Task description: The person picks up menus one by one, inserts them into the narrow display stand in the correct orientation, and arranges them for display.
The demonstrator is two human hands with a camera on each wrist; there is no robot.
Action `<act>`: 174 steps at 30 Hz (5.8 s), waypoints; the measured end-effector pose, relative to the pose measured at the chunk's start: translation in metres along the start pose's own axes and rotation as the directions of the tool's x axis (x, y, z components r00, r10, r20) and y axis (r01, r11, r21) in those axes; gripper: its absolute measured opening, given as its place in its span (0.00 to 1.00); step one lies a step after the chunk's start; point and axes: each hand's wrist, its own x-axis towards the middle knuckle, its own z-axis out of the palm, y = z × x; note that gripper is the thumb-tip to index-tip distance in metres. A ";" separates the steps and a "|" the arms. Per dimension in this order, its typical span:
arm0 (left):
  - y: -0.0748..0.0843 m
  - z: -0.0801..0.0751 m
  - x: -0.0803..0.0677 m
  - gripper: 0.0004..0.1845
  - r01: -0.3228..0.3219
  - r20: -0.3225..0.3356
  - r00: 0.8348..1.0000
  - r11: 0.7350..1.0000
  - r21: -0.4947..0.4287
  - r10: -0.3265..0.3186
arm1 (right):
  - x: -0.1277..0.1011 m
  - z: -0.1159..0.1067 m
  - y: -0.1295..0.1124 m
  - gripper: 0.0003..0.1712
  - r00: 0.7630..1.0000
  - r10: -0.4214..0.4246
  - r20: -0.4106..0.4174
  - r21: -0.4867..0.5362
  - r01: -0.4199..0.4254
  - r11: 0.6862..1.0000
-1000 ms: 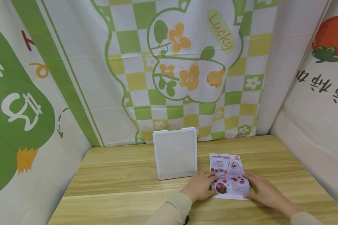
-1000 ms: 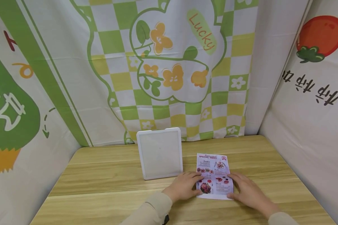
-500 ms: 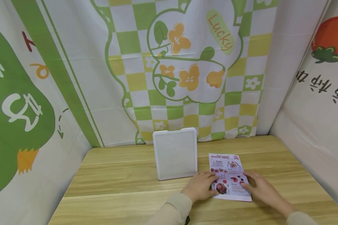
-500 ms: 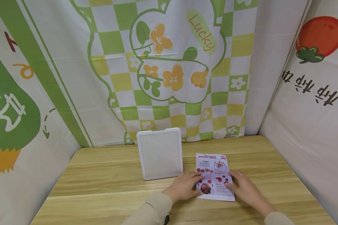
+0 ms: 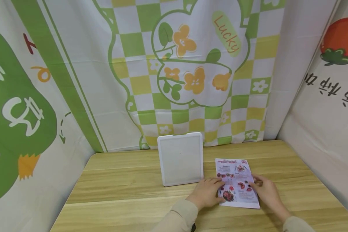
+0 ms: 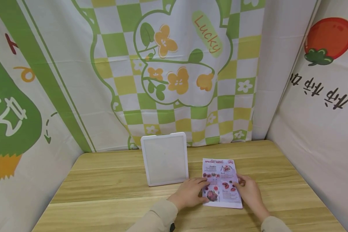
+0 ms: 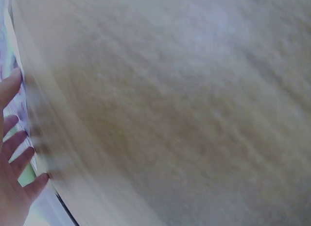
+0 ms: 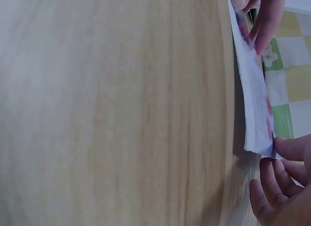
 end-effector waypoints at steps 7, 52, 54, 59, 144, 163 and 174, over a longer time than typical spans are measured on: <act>0.002 0.000 0.000 0.36 0.072 -0.051 0.996 0.996 -0.056 -0.075 | 0.000 0.001 0.000 0.24 0.999 0.048 -0.012 0.037 -0.047 0.998; 0.012 -0.006 0.004 0.10 0.189 -0.322 0.858 0.829 -0.526 -0.400 | -0.027 -0.021 -0.021 0.14 0.976 0.000 -0.216 0.219 0.048 0.975; 0.012 -0.007 0.003 0.10 0.179 -0.328 0.856 0.825 -0.536 -0.399 | -0.028 -0.022 -0.023 0.14 0.974 0.011 -0.225 0.217 0.039 0.975; 0.013 -0.009 -0.001 0.09 0.148 -0.341 0.855 0.814 -0.561 -0.391 | -0.032 -0.024 -0.025 0.15 0.972 0.033 -0.232 0.224 0.020 0.974; -0.038 -0.060 -0.147 0.11 0.220 -0.376 0.763 0.757 -0.615 -0.526 | -0.054 0.027 -0.138 0.12 0.973 -0.168 -0.157 0.361 0.215 0.907; -0.056 -0.091 -0.146 0.13 0.212 -0.461 0.692 0.766 -0.607 -0.556 | -0.035 0.033 -0.173 0.14 0.978 -0.157 -0.140 0.495 0.206 0.844; -0.070 -0.108 -0.132 0.14 0.120 -0.557 0.620 0.769 -0.628 -0.552 | -0.017 0.032 -0.189 0.15 0.985 -0.118 -0.128 0.579 0.170 0.797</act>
